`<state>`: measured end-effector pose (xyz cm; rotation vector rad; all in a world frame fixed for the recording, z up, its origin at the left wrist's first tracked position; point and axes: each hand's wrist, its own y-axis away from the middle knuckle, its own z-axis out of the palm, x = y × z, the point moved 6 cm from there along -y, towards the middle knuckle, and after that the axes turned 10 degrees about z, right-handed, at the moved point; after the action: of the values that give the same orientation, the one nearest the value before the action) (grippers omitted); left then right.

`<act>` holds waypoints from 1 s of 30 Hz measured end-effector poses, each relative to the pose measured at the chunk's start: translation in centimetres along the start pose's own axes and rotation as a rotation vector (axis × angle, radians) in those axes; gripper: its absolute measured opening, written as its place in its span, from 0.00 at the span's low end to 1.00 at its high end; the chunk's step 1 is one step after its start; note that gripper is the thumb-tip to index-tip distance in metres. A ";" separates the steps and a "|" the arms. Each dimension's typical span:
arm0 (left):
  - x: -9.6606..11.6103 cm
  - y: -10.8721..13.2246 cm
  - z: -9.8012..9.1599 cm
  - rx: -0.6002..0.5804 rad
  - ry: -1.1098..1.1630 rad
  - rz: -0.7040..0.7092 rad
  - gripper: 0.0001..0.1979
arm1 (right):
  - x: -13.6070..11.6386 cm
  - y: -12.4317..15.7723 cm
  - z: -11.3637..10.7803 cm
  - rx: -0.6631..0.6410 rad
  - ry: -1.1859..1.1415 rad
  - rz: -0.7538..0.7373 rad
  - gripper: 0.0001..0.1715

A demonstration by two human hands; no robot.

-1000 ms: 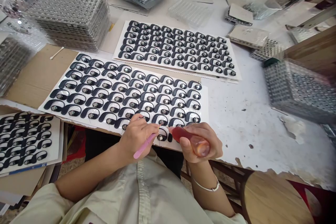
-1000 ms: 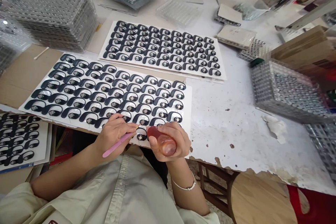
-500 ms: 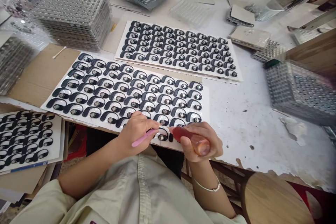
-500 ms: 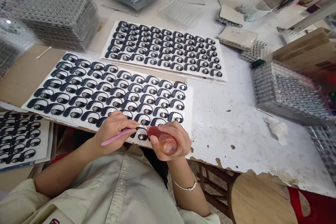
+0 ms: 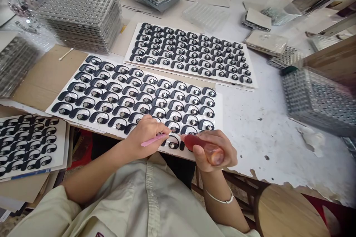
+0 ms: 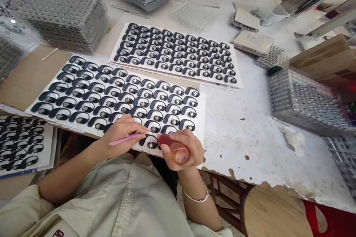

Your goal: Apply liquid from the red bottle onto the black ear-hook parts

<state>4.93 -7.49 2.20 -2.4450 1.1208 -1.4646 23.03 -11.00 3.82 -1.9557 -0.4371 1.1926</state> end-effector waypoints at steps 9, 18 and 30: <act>-0.3 -0.2 0.0 -0.072 0.034 -0.079 0.03 | 0.1 0.0 0.1 -0.008 -0.010 -0.005 0.14; -1.1 -0.5 0.0 -0.101 0.050 -0.192 0.03 | -0.1 0.1 0.3 -0.040 -0.003 -0.034 0.15; -1.6 -0.5 0.1 -0.144 0.068 -0.257 0.04 | -0.8 0.1 0.6 -0.078 0.081 -0.089 0.14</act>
<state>4.83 -6.18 1.15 -2.7452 0.9856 -1.5964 22.07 -11.29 4.11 -2.0214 -0.5302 1.0504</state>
